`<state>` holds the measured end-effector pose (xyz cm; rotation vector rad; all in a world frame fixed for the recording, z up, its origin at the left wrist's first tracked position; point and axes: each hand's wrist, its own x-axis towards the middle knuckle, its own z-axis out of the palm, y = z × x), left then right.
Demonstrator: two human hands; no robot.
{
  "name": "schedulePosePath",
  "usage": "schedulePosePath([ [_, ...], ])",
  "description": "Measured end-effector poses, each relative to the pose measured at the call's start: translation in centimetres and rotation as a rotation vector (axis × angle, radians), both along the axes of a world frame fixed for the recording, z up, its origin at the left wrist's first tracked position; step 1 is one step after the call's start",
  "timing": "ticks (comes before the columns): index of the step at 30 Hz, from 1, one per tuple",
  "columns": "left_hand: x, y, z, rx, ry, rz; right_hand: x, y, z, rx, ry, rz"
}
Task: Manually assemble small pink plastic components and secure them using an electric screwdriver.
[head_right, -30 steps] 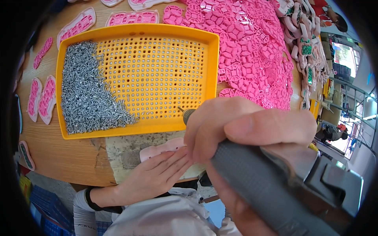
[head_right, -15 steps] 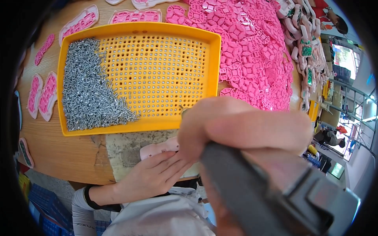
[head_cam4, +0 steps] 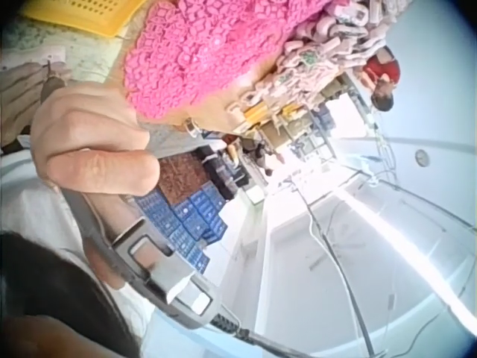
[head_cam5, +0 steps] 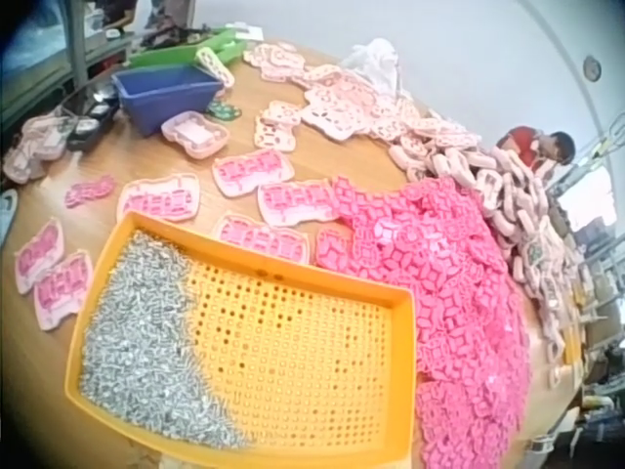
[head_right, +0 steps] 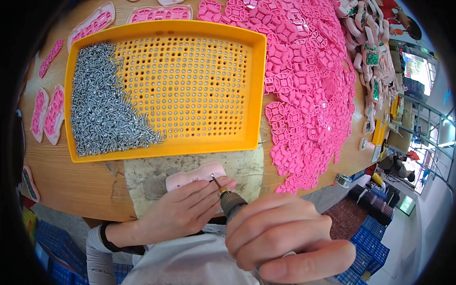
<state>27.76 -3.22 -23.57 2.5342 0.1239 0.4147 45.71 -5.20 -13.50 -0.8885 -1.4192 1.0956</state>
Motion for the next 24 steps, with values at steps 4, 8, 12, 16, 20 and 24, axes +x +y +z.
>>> schedulePosePath([
  [4, -0.4, 0.4, 0.4, 0.039, 0.089, -0.099, -1.3, -0.1, -1.2, 0.008, -0.008, -0.066],
  [8, -0.4, 0.5, 0.5, 0.032, 0.095, -0.1, -1.3, 0.7, -2.9, 0.091, 0.15, -0.05],
  [12, -0.5, 0.6, 0.5, 0.03, 0.08, -0.076, -1.5, 1.2, -2.8, 0.088, 0.198, -0.046],
  [16, -0.3, 0.5, 0.4, 0.042, 0.091, -0.097, 0.2, 1.8, -2.0, 0.164, 0.144, 0.087],
  [20, 0.1, 0.6, 0.5, 0.011, -0.015, -0.023, 1.5, 2.3, -0.3, 0.182, 0.045, 0.127],
  [24, -0.1, 0.7, 0.4, 0.053, 0.057, -0.045, 1.1, 3.4, -0.6, 0.237, -0.12, -0.101],
])
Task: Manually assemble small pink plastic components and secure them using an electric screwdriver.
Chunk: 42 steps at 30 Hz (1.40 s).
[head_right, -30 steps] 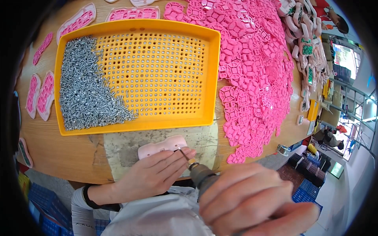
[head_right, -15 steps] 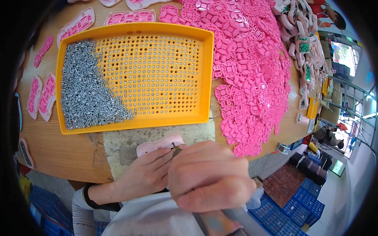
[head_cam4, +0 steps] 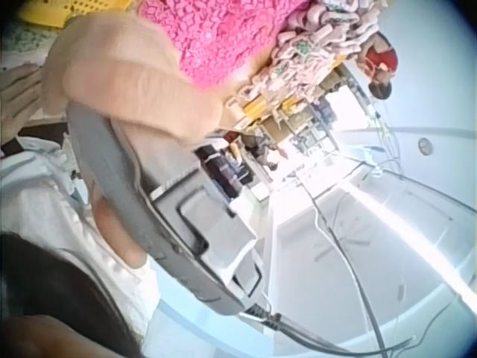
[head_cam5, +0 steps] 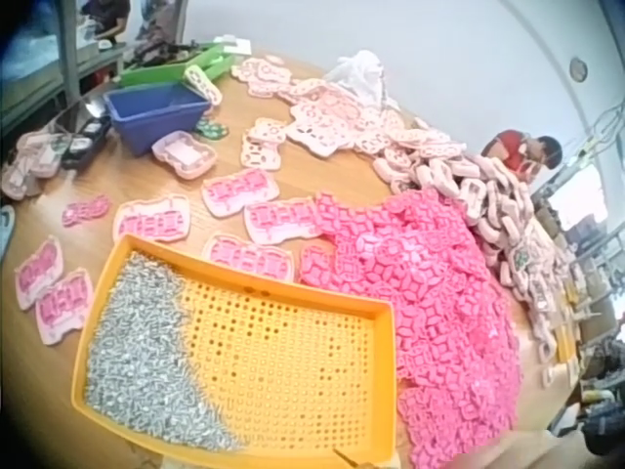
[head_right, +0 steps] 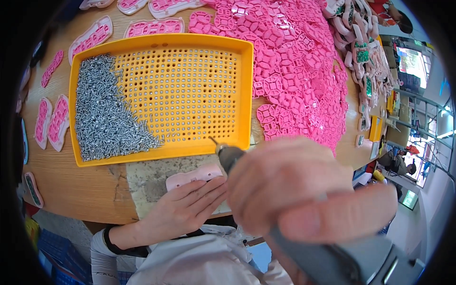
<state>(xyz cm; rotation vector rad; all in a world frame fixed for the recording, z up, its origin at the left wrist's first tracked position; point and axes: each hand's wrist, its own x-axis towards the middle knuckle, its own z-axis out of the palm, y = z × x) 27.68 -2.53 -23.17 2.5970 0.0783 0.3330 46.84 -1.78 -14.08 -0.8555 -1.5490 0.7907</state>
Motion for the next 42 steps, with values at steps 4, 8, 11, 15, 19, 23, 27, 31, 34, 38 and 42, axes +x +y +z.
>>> schedulePosePath([
  [4, 0.0, 0.1, 0.1, 0.044, 0.034, -0.04, -0.2, 1.3, -1.6, 0.037, -0.011, -0.06],
  [8, 0.0, 0.2, 0.0, 0.028, 0.026, -0.035, 0.4, 0.6, -1.7, 0.002, 0.019, -0.061],
  [11, 0.0, 0.1, 0.0, 0.03, 0.036, -0.034, 0.4, 0.4, -1.5, -0.028, 0.048, -0.063],
  [15, -0.2, 0.1, 0.0, 0.046, 0.036, -0.036, 0.1, 0.1, -1.1, -0.066, 0.09, -0.06],
  [19, 0.0, 0.1, 0.0, 0.074, 0.022, -0.033, -0.3, -0.3, -0.1, -0.097, 0.121, -0.056],
  [23, -0.1, -0.4, -0.2, 0.055, 0.007, -0.002, -0.9, -0.6, 0.8, -0.129, 0.156, -0.041],
  [27, -0.1, -0.8, -0.2, -0.022, 0.003, 0.007, -1.2, -1.1, 1.1, -0.056, 0.26, 0.254],
  [31, -0.1, -0.4, 0.0, -0.094, 0.013, -0.021, -2.2, -1.2, -0.2, -0.155, 0.339, 0.541],
  [34, 0.0, -0.7, -0.4, -0.199, -0.049, 0.017, -3.5, -1.6, -0.1, -0.226, 0.241, 0.378],
  [38, 0.0, -0.6, -0.3, -0.245, -0.051, 0.022, -3.6, -1.8, -0.1, -0.25, 0.241, 0.368],
  [42, -0.1, -0.6, -0.1, -0.168, -0.007, 0.009, -3.9, -2.0, -0.5, -0.144, 0.303, 0.319],
])
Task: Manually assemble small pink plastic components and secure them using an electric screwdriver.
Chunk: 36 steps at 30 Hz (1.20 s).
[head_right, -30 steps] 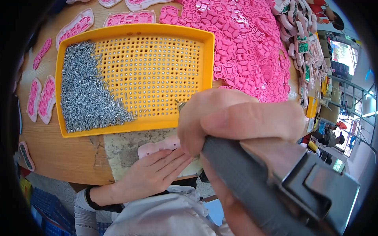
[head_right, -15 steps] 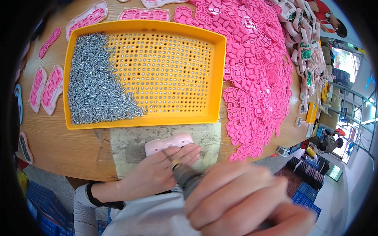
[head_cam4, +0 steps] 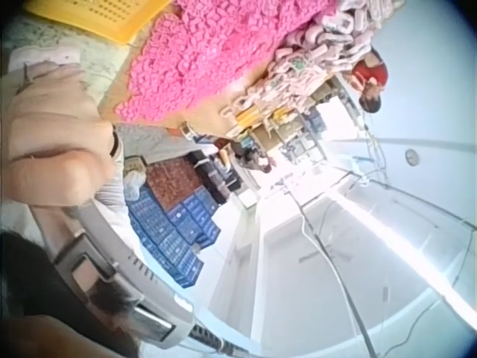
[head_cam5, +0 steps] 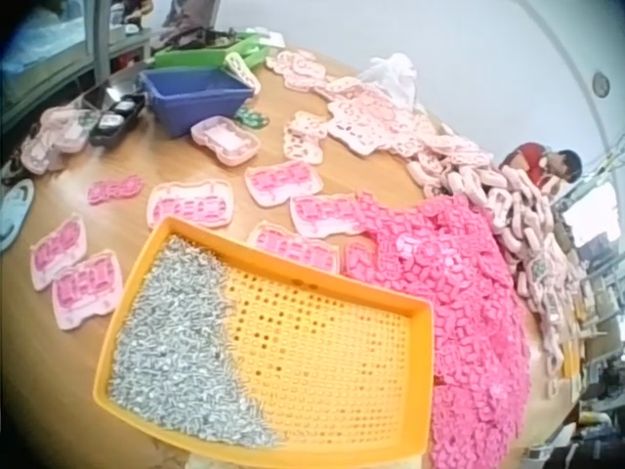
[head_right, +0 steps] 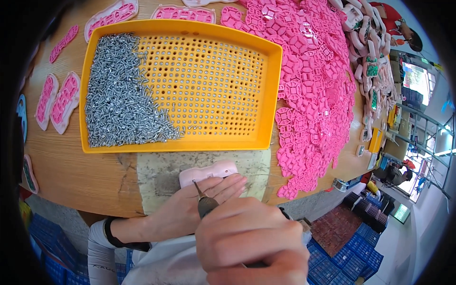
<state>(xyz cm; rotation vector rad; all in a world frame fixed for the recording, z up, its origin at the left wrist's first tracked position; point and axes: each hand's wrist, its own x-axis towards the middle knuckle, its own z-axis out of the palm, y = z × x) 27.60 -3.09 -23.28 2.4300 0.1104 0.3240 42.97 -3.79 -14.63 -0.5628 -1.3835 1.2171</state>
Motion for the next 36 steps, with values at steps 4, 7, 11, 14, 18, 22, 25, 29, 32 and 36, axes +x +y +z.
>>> schedulePosePath([
  [4, 0.2, 0.4, 0.7, 0.049, 0.072, -0.047, -1.3, 0.2, 0.0, -0.077, -0.181, 0.026],
  [7, -0.4, 0.2, 0.1, 0.053, -0.03, 0.045, -1.7, 0.8, -1.8, -0.016, -0.06, -0.022],
  [11, -0.2, 0.5, 0.7, 0.016, 0.007, -0.05, -1.1, 1.3, -1.2, -0.014, -0.03, 0.049],
  [14, -0.7, 0.5, 0.3, 0.084, 0.011, 0.046, -1.9, 1.5, -1.9, 0.068, -0.097, 0.079],
  [18, 0.0, 0.3, 0.2, -0.011, -0.036, 0.013, -0.7, 2.4, -0.3, 0.004, -0.051, 0.127],
  [22, 0.1, 0.2, 0.0, 0.199, 0.034, -0.042, 2.3, 2.3, 0.8, 0.102, 0.116, 0.206],
  [25, 0.0, 0.4, 0.3, 0.182, 0.006, -0.003, 2.9, 2.6, 0.7, 0.187, -0.083, -0.047],
  [29, 0.1, 0.2, 0.2, 0.207, 0.028, 0.004, 3.0, 2.7, -0.5, 0.114, -0.255, -0.335],
  [32, -0.1, 0.0, -0.2, 0.229, 0.044, -0.02, 2.8, 2.2, -2.2, 0.157, -0.262, -0.418],
  [36, 0.0, -0.1, -0.2, 0.22, 0.033, 0.001, 2.5, 1.9, -2.7, 0.152, -0.258, -0.486],
])
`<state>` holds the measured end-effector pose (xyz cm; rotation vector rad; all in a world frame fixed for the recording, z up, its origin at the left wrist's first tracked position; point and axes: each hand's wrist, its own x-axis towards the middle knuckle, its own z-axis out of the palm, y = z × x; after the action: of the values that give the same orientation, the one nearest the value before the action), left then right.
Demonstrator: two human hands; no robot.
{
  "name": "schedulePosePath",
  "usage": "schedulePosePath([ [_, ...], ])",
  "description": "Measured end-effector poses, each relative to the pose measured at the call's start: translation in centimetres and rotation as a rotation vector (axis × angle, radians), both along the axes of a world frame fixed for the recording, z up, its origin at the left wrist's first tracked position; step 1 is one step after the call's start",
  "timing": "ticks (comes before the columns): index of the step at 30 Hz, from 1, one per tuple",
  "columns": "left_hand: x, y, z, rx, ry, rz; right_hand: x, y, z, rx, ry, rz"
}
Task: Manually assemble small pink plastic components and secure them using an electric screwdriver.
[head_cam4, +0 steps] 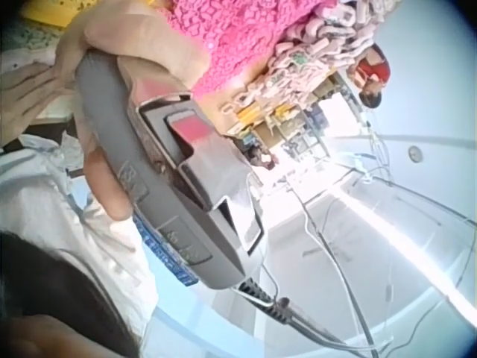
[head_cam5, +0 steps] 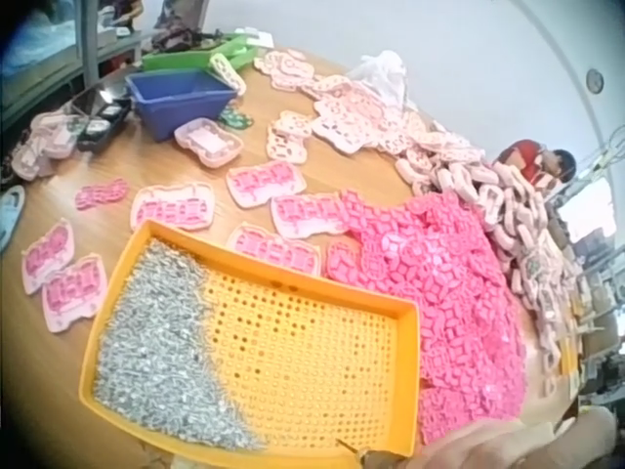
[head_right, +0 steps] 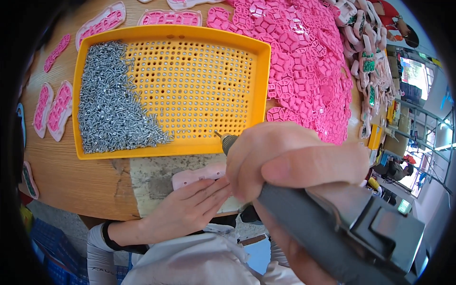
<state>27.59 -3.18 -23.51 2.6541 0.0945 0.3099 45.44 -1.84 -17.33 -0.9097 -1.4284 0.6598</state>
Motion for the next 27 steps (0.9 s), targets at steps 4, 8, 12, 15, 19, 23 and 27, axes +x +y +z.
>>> schedulePosePath([
  [4, 0.0, 0.1, 0.2, 0.005, 0.004, -0.003, -0.2, 0.1, 0.1, -0.06, 0.011, 0.033],
  [8, -0.3, 0.1, 0.1, 0.008, 0.006, -0.002, -0.6, 0.5, 0.2, -0.118, 0.032, 0.072],
  [12, 0.0, 0.2, 0.5, -0.001, 0.017, 0.017, -0.6, 1.1, 1.3, -0.175, 0.04, 0.104],
  [15, 0.1, -0.2, 0.2, -0.018, 0.021, 0.081, 1.4, 0.5, 2.4, -0.188, 0.055, 0.167],
  [19, 0.5, -0.4, 0.1, -0.064, -0.047, 0.152, 3.7, -1.4, 3.9, -0.195, 0.084, 0.375],
  [23, 0.7, -0.2, 0.4, -0.132, -0.034, 0.182, 4.2, -3.4, 4.7, -0.198, 0.118, 0.578],
  [27, 0.7, -0.3, 0.4, -0.138, -0.011, 0.175, 2.1, -6.5, 4.1, -0.168, 0.155, 0.467],
])
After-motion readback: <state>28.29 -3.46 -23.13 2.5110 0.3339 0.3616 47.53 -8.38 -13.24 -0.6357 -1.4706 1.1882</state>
